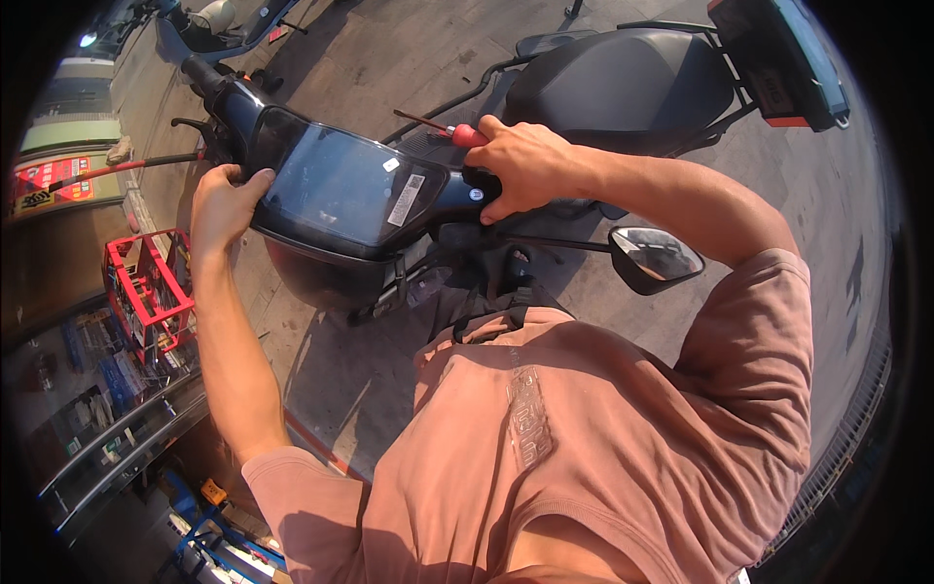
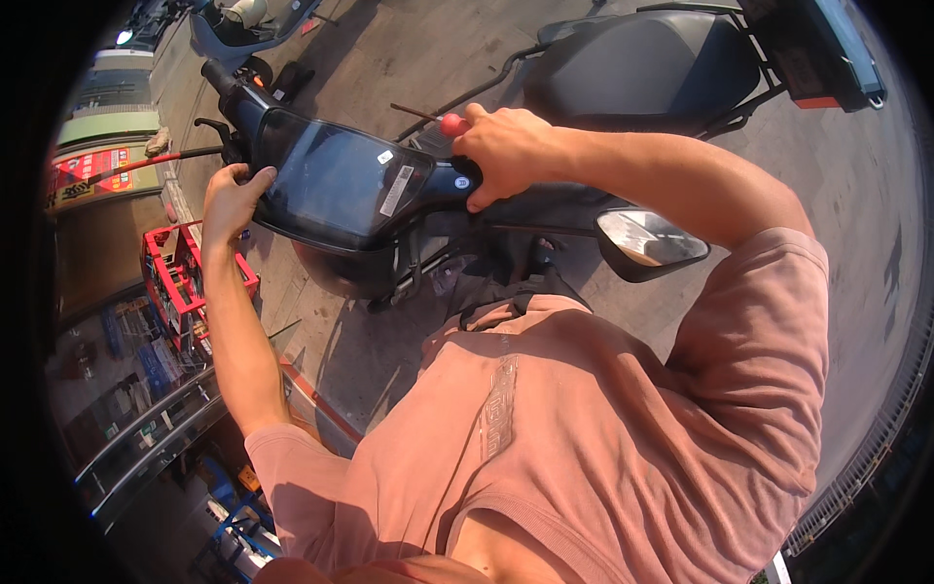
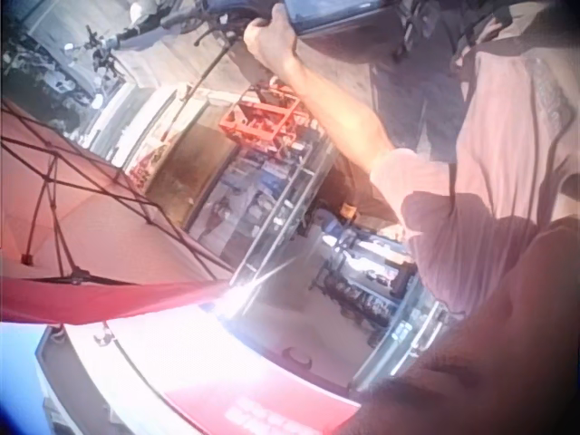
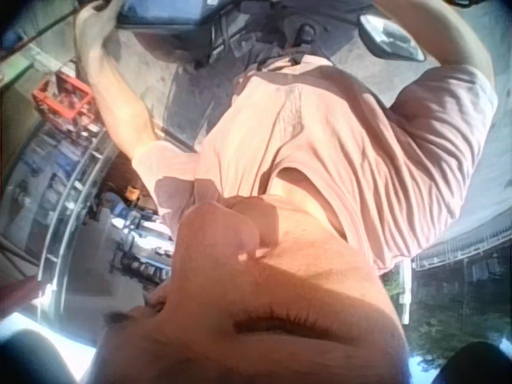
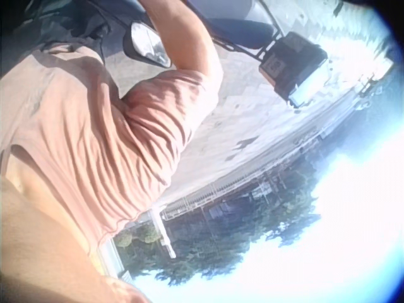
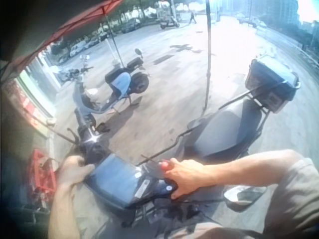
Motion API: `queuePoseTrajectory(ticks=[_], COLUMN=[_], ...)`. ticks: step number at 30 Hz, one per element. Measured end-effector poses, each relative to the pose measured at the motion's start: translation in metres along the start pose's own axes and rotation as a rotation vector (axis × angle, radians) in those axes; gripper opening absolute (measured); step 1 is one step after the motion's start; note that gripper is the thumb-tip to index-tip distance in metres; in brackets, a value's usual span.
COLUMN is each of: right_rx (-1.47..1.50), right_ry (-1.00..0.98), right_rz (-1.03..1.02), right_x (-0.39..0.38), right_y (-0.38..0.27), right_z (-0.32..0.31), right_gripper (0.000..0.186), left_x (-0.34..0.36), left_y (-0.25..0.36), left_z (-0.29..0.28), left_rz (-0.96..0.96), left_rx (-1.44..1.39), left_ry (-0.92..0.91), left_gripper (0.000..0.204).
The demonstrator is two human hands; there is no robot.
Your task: The person uses a red-handled screwdriver to loosen and remove screws from the scooter's front fairing and handlebar area. They detach the front panel, set it aside, and continue unscrewing components around the handlebars and instrument cluster. The person then retrieves a blue-handled screwdriver from a red tool cart and uses it to adjust additional screws on the handlebar assembly.
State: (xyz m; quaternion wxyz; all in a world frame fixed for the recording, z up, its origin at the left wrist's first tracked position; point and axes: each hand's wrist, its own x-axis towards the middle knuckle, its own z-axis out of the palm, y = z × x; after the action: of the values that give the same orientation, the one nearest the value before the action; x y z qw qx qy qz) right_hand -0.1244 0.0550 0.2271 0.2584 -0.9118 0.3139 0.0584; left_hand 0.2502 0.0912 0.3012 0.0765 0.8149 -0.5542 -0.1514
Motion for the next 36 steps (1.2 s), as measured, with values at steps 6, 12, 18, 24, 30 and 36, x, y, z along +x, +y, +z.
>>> queuePoseTrajectory(ticks=[6, 12, 18, 24, 30, 36], right_rx=[0.045, 0.167, 0.261, 0.27, 0.223, 0.148], right_ry=[0.001, 0.082, -0.014, -0.029, -0.137, -0.148], right_rz=[0.012, -0.026, -0.027, -0.026, -0.057, -0.075], right_x=[0.006, -0.004, 0.004, 0.01, 0.028, 0.029], right_y=[-0.003, 0.005, 0.013, 0.021, 0.028, 0.025], right_z=[-0.001, -0.009, -0.011, -0.012, -0.024, -0.03], right_gripper=[0.07, 0.066, 0.071, 0.072, 0.07, 0.072], left_x=[0.0, -0.001, -0.003, -0.009, -0.016, -0.018], left_y=[0.004, -0.01, -0.01, -0.006, -0.009, -0.017], left_z=[0.0, 0.005, -0.003, -0.004, 0.001, 0.004], left_rz=[-0.035, -0.047, -0.049, -0.019, -0.058, -0.068], left_rx=[-0.171, -0.288, -0.415, -0.474, -0.478, -0.481], left_ry=[0.047, 0.031, -0.003, 0.03, -0.009, -0.019], left_gripper=[0.048, 0.047, 0.044, 0.05, 0.054, 0.053])
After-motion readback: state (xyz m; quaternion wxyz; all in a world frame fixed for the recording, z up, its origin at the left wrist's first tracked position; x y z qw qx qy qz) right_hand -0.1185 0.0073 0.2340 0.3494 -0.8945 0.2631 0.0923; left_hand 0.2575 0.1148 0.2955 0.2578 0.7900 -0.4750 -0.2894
